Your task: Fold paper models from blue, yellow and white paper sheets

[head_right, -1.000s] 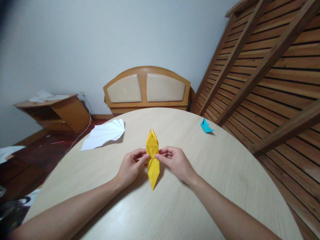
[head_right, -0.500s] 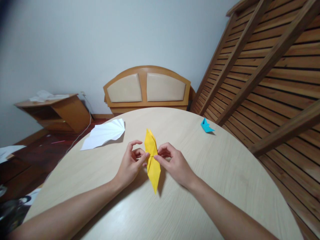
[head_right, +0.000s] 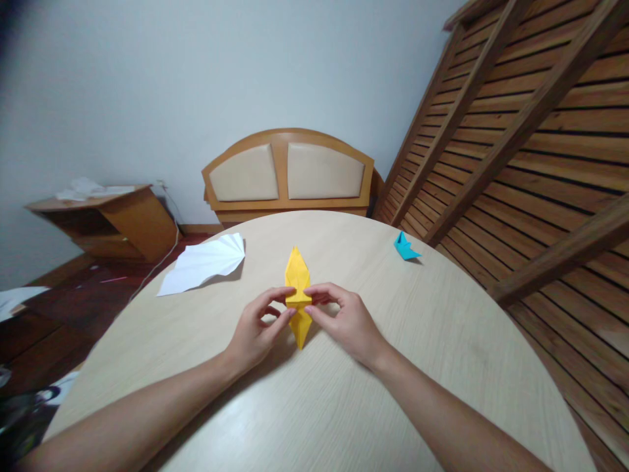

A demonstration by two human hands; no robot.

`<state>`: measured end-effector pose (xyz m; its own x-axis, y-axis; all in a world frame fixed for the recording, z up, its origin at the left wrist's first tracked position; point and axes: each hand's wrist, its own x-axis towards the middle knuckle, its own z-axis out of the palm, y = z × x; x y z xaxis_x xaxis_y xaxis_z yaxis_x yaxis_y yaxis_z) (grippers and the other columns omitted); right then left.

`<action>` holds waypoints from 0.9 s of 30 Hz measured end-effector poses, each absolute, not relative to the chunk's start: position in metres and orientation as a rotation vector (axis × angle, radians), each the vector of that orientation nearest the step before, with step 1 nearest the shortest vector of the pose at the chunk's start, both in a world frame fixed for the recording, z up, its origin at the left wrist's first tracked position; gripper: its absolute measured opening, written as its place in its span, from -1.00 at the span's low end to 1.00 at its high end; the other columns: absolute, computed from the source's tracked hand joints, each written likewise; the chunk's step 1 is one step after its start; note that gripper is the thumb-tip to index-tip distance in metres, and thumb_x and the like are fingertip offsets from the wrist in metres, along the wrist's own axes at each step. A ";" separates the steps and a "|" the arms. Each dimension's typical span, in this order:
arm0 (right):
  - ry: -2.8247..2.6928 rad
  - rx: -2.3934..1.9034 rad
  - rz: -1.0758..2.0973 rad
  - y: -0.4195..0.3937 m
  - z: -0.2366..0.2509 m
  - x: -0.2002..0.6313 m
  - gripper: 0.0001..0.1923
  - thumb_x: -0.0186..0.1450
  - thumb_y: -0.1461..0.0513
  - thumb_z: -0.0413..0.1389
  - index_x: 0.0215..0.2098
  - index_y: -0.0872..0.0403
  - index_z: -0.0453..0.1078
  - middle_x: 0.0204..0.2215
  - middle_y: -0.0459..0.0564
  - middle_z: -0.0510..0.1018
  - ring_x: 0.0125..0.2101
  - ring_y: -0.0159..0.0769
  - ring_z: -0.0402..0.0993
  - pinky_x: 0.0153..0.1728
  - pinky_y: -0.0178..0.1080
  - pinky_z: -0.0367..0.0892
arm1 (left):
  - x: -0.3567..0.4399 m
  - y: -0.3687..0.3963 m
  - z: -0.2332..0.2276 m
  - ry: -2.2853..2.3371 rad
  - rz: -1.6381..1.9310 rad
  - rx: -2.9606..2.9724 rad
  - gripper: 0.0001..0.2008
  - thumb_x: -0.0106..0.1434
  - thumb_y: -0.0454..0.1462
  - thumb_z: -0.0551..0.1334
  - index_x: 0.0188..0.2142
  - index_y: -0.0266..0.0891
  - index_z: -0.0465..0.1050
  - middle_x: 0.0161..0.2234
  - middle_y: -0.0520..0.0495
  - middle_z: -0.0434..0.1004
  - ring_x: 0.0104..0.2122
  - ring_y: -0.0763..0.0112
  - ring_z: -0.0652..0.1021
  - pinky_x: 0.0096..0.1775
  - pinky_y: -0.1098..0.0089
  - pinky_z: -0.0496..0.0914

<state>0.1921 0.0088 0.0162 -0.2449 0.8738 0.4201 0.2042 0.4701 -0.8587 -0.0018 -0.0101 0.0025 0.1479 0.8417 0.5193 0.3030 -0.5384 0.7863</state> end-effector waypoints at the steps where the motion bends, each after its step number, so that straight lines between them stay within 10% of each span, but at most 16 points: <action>1: -1.728 -0.934 0.814 0.008 0.017 0.192 -0.79 0.23 0.21 0.26 -0.14 0.03 0.56 -0.25 0.02 0.67 -0.25 -0.22 0.61 -0.15 -0.15 0.55 | -0.002 -0.009 0.002 1.095 1.413 1.933 -0.74 0.31 -0.33 0.26 0.00 -0.20 0.49 -0.15 -0.12 0.61 -0.21 0.36 0.59 -0.32 0.46 0.49; 27: -1.961 -0.675 0.244 -0.001 0.029 0.191 -0.92 0.33 0.27 0.25 -0.19 0.02 0.54 -0.34 -0.05 0.63 -0.27 -0.24 0.53 -0.19 -0.15 0.39 | -0.001 -0.015 0.007 0.907 1.405 2.119 -0.88 0.36 -0.33 0.24 -0.12 -0.21 0.51 -0.27 -0.07 0.55 -0.30 0.44 0.53 -0.35 0.50 0.42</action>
